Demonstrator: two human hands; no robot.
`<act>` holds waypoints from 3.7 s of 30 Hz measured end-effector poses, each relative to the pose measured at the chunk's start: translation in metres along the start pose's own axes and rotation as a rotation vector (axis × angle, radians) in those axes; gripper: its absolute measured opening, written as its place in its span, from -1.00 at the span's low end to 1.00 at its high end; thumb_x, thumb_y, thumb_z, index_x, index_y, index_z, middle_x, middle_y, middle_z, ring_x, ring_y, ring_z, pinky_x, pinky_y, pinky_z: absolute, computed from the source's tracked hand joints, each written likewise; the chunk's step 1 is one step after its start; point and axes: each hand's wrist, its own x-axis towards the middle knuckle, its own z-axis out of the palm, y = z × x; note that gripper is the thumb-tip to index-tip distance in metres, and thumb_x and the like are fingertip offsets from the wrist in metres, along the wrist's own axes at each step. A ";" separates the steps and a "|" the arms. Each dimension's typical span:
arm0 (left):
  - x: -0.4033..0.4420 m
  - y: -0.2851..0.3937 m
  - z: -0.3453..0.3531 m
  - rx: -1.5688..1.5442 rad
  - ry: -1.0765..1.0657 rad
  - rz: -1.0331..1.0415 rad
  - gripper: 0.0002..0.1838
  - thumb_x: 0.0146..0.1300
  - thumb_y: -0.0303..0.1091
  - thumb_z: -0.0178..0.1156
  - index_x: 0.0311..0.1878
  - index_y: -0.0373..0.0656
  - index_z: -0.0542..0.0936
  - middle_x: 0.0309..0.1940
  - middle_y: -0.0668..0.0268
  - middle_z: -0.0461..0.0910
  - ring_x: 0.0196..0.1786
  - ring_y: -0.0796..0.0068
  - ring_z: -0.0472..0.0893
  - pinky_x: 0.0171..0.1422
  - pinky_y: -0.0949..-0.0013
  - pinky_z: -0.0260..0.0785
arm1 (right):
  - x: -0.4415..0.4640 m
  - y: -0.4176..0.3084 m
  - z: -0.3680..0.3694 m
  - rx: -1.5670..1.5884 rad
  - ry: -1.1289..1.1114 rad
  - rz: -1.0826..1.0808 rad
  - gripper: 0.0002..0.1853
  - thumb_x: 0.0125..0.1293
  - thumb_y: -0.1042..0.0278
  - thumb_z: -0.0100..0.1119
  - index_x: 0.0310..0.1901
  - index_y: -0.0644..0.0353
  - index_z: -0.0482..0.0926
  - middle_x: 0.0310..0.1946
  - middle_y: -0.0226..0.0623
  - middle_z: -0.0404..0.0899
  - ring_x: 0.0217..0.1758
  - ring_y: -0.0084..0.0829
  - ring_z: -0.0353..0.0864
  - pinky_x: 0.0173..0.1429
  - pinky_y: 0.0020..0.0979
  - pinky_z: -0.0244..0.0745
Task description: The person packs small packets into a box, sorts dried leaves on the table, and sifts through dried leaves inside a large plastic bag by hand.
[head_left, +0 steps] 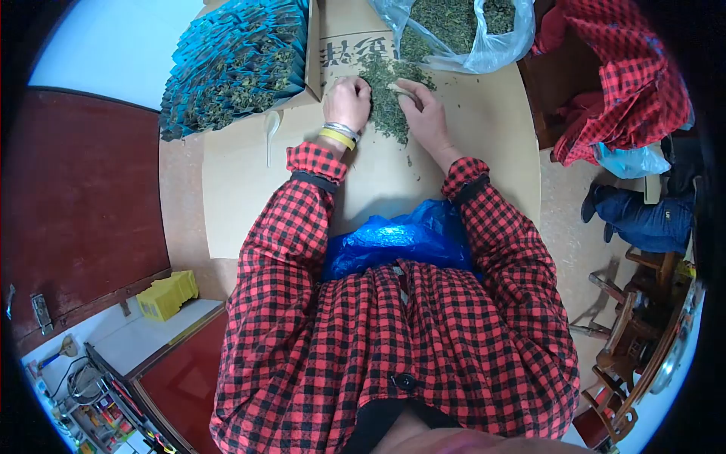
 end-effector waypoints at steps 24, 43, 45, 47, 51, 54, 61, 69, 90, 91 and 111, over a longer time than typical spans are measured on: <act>-0.021 -0.006 -0.040 -0.501 -0.127 -0.421 -0.84 0.23 -0.44 0.15 -0.16 -0.27 0.59 -0.48 0.34 0.59 -0.42 0.56 0.55 -0.28 0.47 0.43 | 0.005 0.000 -0.042 0.421 -0.036 0.191 -0.73 0.29 0.52 0.02 0.02 0.30 0.53 -0.11 -0.38 0.62 -0.03 -0.54 0.56 0.05 -0.54 0.43; 0.054 0.000 0.035 0.041 -0.189 -0.002 -0.47 0.29 -0.08 -0.07 0.27 -0.13 0.35 0.31 0.01 0.27 0.37 -0.04 0.20 0.47 -0.04 -0.13 | 0.075 -0.009 -0.033 -0.934 -0.055 -0.313 -0.37 0.30 -0.06 -0.08 0.18 0.35 0.37 0.26 0.15 0.26 0.34 0.04 0.23 0.39 -0.05 0.07; 0.071 -0.005 0.042 0.038 -0.219 0.010 -0.48 0.30 -0.08 -0.08 0.26 -0.13 0.37 0.31 0.02 0.27 0.38 -0.02 0.19 0.48 -0.04 -0.14 | 0.094 -0.028 -0.024 -0.984 -0.339 -0.165 -0.39 0.30 -0.09 -0.10 0.16 0.30 0.40 0.24 0.12 0.31 0.31 0.03 0.27 0.38 -0.07 0.10; 0.072 -0.017 0.049 -0.019 -0.241 0.056 -0.53 0.29 -0.15 -0.07 0.22 -0.15 0.41 0.29 0.05 0.31 0.38 0.03 0.20 0.48 -0.03 -0.13 | 0.104 -0.034 -0.013 -1.000 -0.488 -0.092 -0.39 0.30 -0.11 -0.11 0.15 0.28 0.41 0.23 0.11 0.33 0.29 0.03 0.29 0.37 -0.08 0.11; 0.053 -0.035 0.041 -0.189 -0.302 0.067 -0.59 0.27 -0.27 -0.05 0.15 -0.17 0.48 0.26 0.09 0.36 0.38 0.10 0.23 0.47 -0.01 -0.10 | 0.101 -0.012 0.013 -0.728 -0.602 0.145 -0.40 0.32 -0.10 -0.14 0.18 0.24 0.41 0.24 0.07 0.33 0.33 0.00 0.26 0.40 -0.10 0.08; 0.026 -0.025 0.010 -0.281 -0.344 0.039 -0.62 0.27 -0.33 -0.05 0.11 -0.18 0.50 0.25 0.10 0.38 0.37 0.11 0.25 0.46 0.01 -0.06 | 0.079 0.008 0.022 -0.641 -0.408 -0.444 -0.37 0.30 -0.08 -0.08 0.25 0.25 0.35 0.28 0.07 0.28 0.41 -0.03 0.15 0.46 -0.10 -0.01; -0.045 0.003 -0.038 -0.665 -0.443 -0.136 -0.58 0.34 -0.29 -0.07 0.21 -0.26 0.41 0.21 -0.06 0.39 0.36 0.05 0.26 0.46 0.18 0.01 | -0.008 -0.013 -0.013 -0.726 -0.434 -0.567 -0.31 0.26 -0.09 0.01 0.30 0.23 0.26 0.29 -0.02 0.27 0.42 -0.04 0.12 0.45 -0.09 -0.02; -0.056 0.032 -0.014 -0.427 0.085 -0.095 -0.56 0.39 -0.22 -0.04 0.23 -0.29 0.39 0.16 0.00 0.46 0.23 0.17 0.43 0.32 0.34 0.21 | -0.024 -0.013 0.031 -0.864 -0.167 -0.670 -0.30 0.12 -0.02 0.20 0.25 0.19 0.32 0.23 -0.07 0.32 0.35 -0.04 0.21 0.40 -0.07 0.08; -0.048 0.004 -0.029 -0.498 0.258 -0.214 -0.65 0.34 -0.29 -0.01 0.08 -0.30 0.46 0.02 -0.02 0.50 0.11 0.01 0.46 0.25 0.15 0.24 | 0.076 -0.036 0.004 -1.073 -0.276 -0.621 -0.42 0.27 0.03 0.06 0.22 0.22 0.32 0.21 0.00 0.33 0.31 0.03 0.24 0.39 -0.06 0.06; -0.046 0.005 -0.028 -0.515 0.279 -0.226 -0.65 0.33 -0.28 -0.01 0.08 -0.30 0.46 0.04 -0.03 0.48 0.13 -0.03 0.43 0.26 0.12 0.21 | 0.078 -0.018 0.015 -1.032 -0.226 -0.633 -0.41 0.28 0.01 0.04 0.23 0.23 0.32 0.22 0.00 0.32 0.32 0.03 0.23 0.40 -0.06 0.06; -0.041 0.015 -0.018 -0.290 -0.022 -0.060 -0.41 0.33 -0.14 -0.03 0.27 -0.39 0.26 0.21 -0.13 0.34 0.29 -0.12 0.29 0.40 0.09 0.06 | -0.023 -0.010 -0.053 -0.976 -0.132 -0.364 -0.29 0.21 -0.02 0.11 0.27 0.30 0.25 0.31 0.01 0.21 0.37 0.04 0.16 0.41 -0.13 0.09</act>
